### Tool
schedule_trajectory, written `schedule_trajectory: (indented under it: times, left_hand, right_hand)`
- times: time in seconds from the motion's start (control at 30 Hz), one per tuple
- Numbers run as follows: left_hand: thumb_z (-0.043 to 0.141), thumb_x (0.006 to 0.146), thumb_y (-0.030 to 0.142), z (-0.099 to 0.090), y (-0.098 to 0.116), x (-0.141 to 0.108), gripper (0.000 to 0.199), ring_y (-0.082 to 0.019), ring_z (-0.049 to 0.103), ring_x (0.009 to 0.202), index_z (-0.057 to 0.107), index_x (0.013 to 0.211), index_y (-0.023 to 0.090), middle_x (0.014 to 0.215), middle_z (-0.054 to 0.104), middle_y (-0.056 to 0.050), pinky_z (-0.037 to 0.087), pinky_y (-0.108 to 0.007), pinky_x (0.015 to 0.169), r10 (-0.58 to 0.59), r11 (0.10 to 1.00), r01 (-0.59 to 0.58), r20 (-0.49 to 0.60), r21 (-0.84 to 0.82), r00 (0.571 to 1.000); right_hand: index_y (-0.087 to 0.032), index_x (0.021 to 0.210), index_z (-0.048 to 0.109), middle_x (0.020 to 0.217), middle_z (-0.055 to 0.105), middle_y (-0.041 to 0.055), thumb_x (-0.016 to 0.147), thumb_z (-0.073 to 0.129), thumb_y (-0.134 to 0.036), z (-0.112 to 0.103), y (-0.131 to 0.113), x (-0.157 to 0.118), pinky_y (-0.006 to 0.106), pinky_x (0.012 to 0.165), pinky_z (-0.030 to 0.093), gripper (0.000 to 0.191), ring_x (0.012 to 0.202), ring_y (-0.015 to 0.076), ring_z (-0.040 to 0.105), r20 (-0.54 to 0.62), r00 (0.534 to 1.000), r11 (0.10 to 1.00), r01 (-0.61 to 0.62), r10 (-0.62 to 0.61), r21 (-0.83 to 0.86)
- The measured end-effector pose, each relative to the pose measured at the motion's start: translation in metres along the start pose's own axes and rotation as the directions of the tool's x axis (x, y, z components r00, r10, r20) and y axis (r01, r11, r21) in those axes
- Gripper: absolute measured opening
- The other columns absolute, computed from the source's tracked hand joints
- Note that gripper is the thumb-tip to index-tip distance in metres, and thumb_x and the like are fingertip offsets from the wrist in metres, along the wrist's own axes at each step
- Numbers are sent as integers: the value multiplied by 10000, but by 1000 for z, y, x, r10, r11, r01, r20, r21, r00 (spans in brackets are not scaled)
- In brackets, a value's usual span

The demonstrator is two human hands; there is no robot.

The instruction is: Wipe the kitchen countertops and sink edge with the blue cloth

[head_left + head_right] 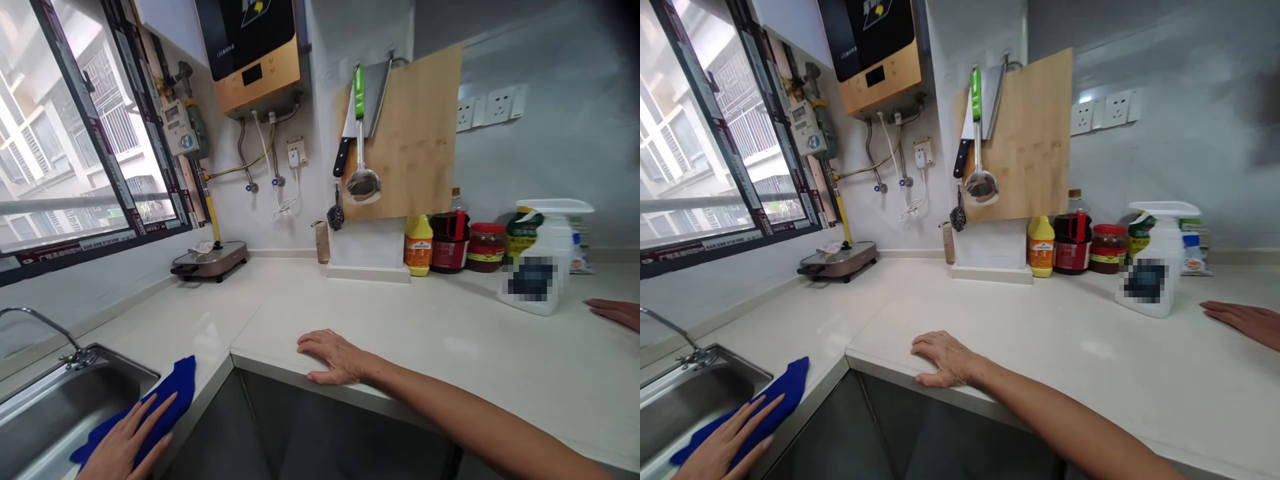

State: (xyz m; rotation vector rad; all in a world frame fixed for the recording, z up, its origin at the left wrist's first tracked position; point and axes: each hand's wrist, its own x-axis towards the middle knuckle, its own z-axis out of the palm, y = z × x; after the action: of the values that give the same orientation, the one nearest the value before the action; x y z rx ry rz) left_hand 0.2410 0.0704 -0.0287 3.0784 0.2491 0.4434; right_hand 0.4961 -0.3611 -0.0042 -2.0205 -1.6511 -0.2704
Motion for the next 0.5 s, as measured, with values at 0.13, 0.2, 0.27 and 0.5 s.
schedule_trajectory:
  times: [0.13,0.2,0.27,0.5]
  left_hand:
    - [247,970,548,-22,40,42,619,-274,342,1481,386,1517,293,1579,405,-59,294,-535,1227,-86,996,87,61,-5,994]
    - [256,975,535,-24,48,62,613,-262,339,1484,391,1517,281,1574,423,-70,285,-506,1234,-124,992,123,84,15,989]
    - [242,981,521,-23,49,77,613,-251,328,1489,361,1531,278,1580,413,-83,270,-480,1239,-181,983,177,105,47,978]
    - [223,983,540,-13,39,109,620,-259,313,1495,317,1547,301,1595,378,-107,248,-456,1238,-322,945,311,122,105,939]
  right_hand:
    - [-190,1291,585,1364,591,131,874,621,-458,1,-3,-4,444,1106,399,497,1299,250,523,-2,999,999,-35,35,-22]
    - [-192,1303,576,1381,580,130,882,611,-457,3,-2,-5,444,1106,404,499,1296,246,523,-10,999,998,-47,47,-38]
    - [-186,1310,572,1389,574,130,888,603,-453,4,-2,-7,446,1107,408,500,1295,245,522,-12,999,998,-44,43,-43]
    - [-203,1324,570,1404,565,116,894,598,-444,4,-4,-8,459,1106,415,493,1305,249,510,14,997,996,-74,75,-55]
